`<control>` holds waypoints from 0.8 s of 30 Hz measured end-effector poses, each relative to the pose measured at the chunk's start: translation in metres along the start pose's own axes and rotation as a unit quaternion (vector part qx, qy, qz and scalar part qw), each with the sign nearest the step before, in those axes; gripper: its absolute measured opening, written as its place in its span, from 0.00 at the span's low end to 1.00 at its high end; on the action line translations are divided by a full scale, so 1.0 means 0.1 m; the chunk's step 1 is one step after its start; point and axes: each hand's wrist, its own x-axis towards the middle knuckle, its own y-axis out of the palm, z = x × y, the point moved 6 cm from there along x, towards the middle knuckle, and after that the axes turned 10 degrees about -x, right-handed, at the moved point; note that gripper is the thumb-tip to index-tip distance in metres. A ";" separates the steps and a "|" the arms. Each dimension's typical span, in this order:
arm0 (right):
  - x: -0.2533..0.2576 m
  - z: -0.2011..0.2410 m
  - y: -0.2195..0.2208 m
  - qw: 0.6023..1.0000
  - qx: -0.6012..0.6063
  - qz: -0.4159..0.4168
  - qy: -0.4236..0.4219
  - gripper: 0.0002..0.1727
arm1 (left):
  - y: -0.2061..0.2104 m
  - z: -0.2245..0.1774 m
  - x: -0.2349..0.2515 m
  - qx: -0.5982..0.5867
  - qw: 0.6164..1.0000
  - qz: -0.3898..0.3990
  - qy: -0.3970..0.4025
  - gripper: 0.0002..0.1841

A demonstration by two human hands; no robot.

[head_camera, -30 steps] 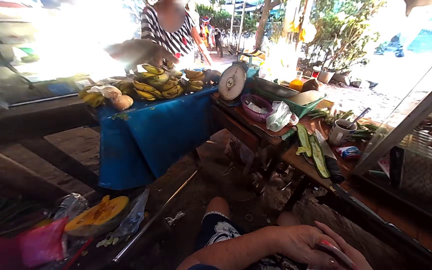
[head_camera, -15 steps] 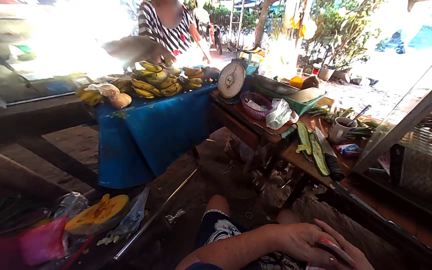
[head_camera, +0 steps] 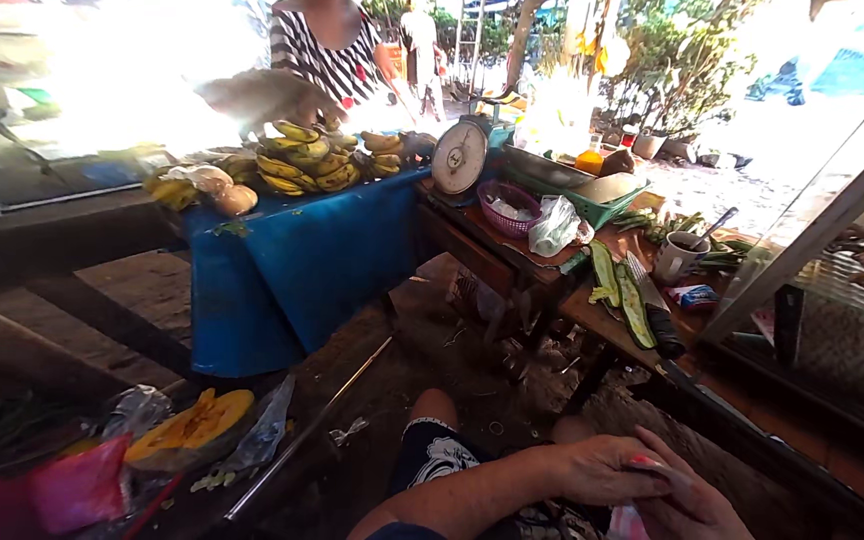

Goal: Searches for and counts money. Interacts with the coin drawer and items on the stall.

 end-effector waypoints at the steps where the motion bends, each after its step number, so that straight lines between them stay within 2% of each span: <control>1: 0.00 0.00 0.00 1.000 0.018 -0.005 0.001 0.43 | -0.04 0.01 0.00 -0.020 0.999 -0.029 0.011 0.15; 4: 0.00 0.02 -0.03 0.999 0.021 -0.030 0.027 0.44 | -0.17 -0.01 -0.02 -0.097 0.988 -0.114 0.033 0.18; 7: 0.00 0.04 -0.03 0.998 0.034 -0.040 0.033 0.44 | -0.24 -0.05 -0.04 -0.181 0.966 -0.182 0.022 0.14; 12: 0.00 0.04 -0.02 0.998 0.042 -0.040 0.034 0.43 | -0.25 -0.02 -0.04 -0.177 0.965 -0.192 0.019 0.13; 15: 0.00 0.03 -0.03 0.998 0.042 -0.037 0.027 0.42 | -0.27 -0.02 -0.04 -0.102 0.978 -0.179 0.030 0.19; 17: 0.00 0.08 -0.06 0.999 0.028 -0.040 0.023 0.35 | -0.28 -0.06 -0.03 -0.059 0.983 -0.167 0.037 0.21; 20: 0.02 0.21 -0.15 0.999 -0.024 -0.043 0.007 0.14 | -0.22 -0.11 -0.01 -0.007 0.991 -0.130 0.032 0.21; 24: 0.06 0.19 -0.19 0.999 0.019 -0.016 0.021 0.11 | -0.17 -0.12 0.00 -0.010 0.993 -0.085 0.081 0.21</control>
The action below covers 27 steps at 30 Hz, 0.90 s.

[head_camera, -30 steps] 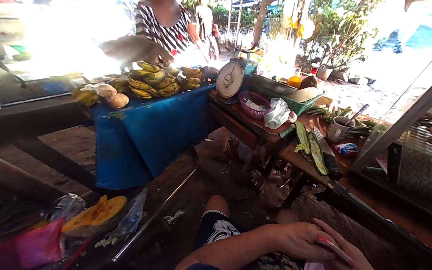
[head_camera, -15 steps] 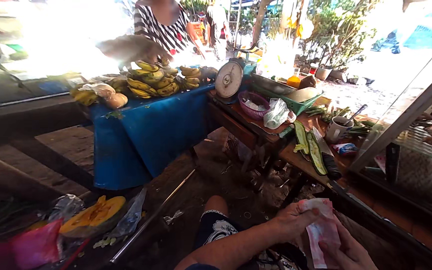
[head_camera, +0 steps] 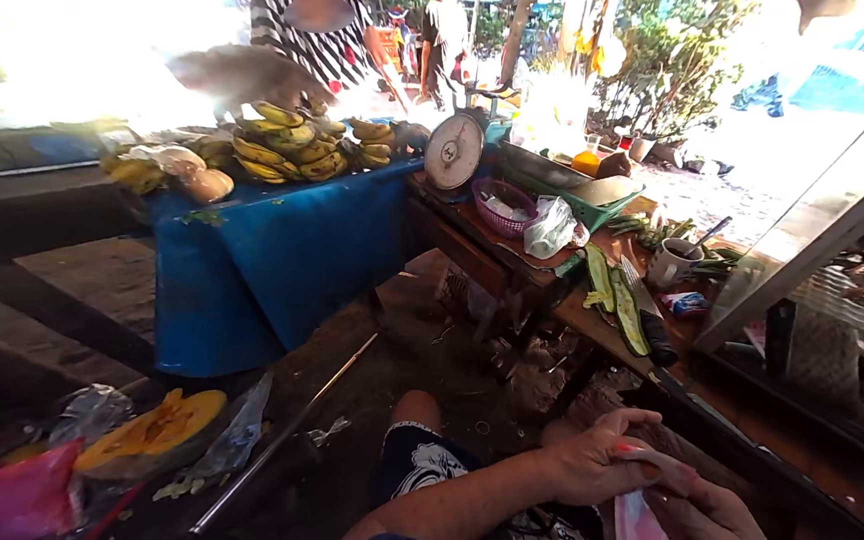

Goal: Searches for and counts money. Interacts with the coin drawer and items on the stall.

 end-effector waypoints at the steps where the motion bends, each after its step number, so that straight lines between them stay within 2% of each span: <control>1: 0.01 -0.01 0.01 1.000 0.012 0.006 0.010 0.11 | 0.00 0.01 0.00 -0.011 1.000 0.006 0.007 0.21; 8: 0.19 0.24 0.01 0.999 -0.018 0.038 0.032 0.12 | -0.10 -0.02 -0.01 -0.068 0.997 0.020 0.017 0.20; 12: 0.34 0.35 0.08 0.997 0.021 0.041 0.060 0.12 | -0.24 -0.11 0.00 -0.073 0.997 0.005 0.037 0.22; 15: 0.45 0.41 0.17 0.994 0.029 0.060 0.084 0.10 | -0.35 -0.11 -0.02 -0.118 0.992 -0.022 0.034 0.24; 18: 0.64 0.42 0.25 0.992 0.008 0.076 0.096 0.10 | -0.51 -0.06 -0.06 -0.205 0.974 -0.089 0.038 0.19; 21: 0.90 0.41 0.44 0.991 0.027 0.081 0.102 0.13 | -0.72 -0.07 -0.15 -0.267 0.939 -0.216 0.006 0.14; 24: 1.10 0.38 0.70 0.989 0.060 0.076 0.115 0.15 | -0.90 -0.12 -0.27 -0.249 0.910 -0.330 -0.028 0.13; 27: 1.27 0.35 0.93 0.985 0.087 0.094 0.112 0.15 | -1.06 -0.18 -0.39 -0.218 0.894 -0.391 -0.032 0.13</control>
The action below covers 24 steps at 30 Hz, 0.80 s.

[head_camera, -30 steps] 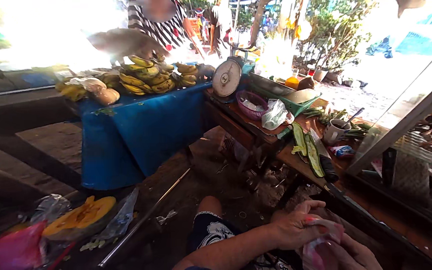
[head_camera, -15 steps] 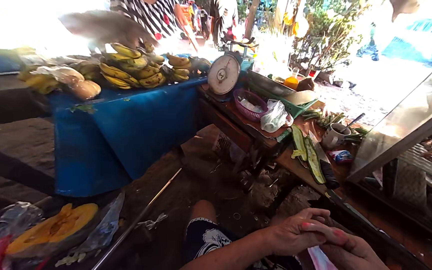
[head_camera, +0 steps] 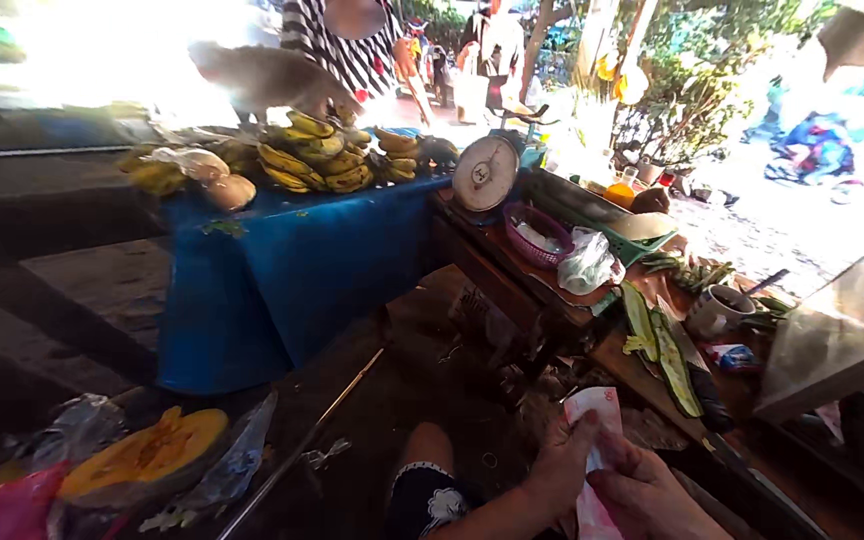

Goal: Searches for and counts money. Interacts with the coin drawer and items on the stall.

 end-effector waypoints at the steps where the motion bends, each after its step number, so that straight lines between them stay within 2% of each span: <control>1: 0.07 -0.01 0.05 1.000 -0.004 0.008 -0.006 0.13 | -0.06 -0.04 0.00 0.009 1.000 -0.010 0.007 0.13; 5: 0.27 0.01 0.15 0.998 -0.055 0.023 -0.019 0.10 | -0.21 -0.19 0.02 0.026 0.998 -0.047 0.020 0.12; 9: 0.29 0.08 0.27 0.995 -0.098 -0.007 -0.022 0.07 | -0.28 -0.29 0.01 0.060 0.996 -0.046 0.055 0.14; 14: 0.31 0.05 0.30 0.996 -0.060 -0.002 -0.059 0.08 | -0.28 -0.37 -0.04 0.087 0.991 -0.002 0.100 0.14; 18: 0.32 0.08 0.34 0.996 -0.038 0.044 -0.067 0.10 | -0.33 -0.54 -0.07 0.075 0.987 -0.028 0.138 0.14; 24: 0.30 0.03 0.42 0.996 -0.057 0.025 -0.057 0.09 | -0.42 -0.60 -0.02 -0.041 0.993 -0.088 0.069 0.17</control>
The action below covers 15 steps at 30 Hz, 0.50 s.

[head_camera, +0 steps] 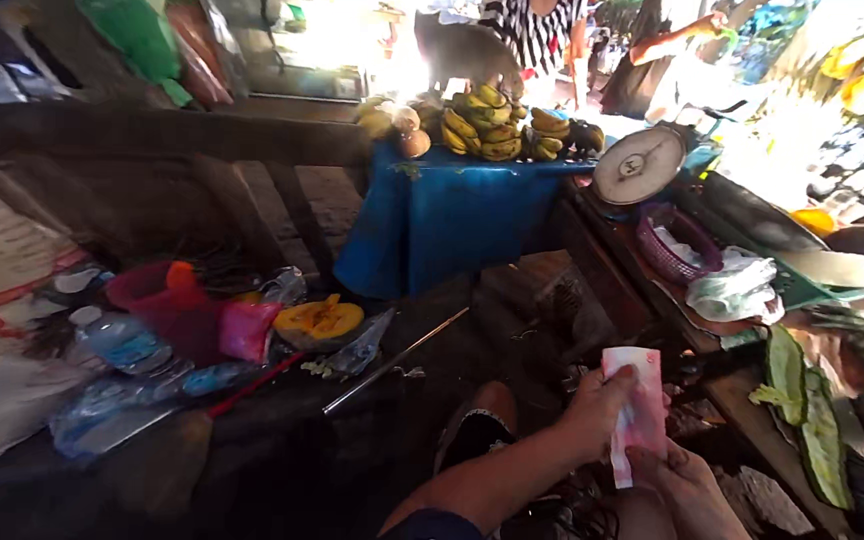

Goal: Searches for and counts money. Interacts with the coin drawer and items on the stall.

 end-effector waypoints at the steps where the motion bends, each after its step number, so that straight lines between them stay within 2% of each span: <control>1: 0.01 -0.01 0.00 1.000 -0.015 -0.004 0.003 0.08 | 0.00 0.02 -0.01 -0.012 1.000 -0.006 -0.018 0.17; 6: 0.04 -0.07 -0.04 0.999 -0.047 0.000 0.025 0.07 | 0.04 0.18 -0.06 -0.044 0.995 0.005 -0.085 0.12; 9: 0.02 -0.10 -0.04 0.994 -0.076 0.074 0.042 0.08 | -0.01 0.22 -0.04 -0.030 0.996 0.005 -0.078 0.10; 11: 0.03 -0.07 -0.12 0.980 -0.149 0.122 0.044 0.16 | -0.06 0.18 0.01 -0.018 0.998 -0.003 -0.063 0.10; 13: 0.06 -0.03 -0.26 0.972 -0.213 0.097 0.031 0.23 | -0.11 0.16 0.05 0.004 0.999 -0.006 -0.052 0.14; 15: 0.10 -0.01 -0.39 0.974 -0.221 0.049 0.015 0.28 | -0.15 0.16 0.09 0.033 0.999 0.005 -0.042 0.22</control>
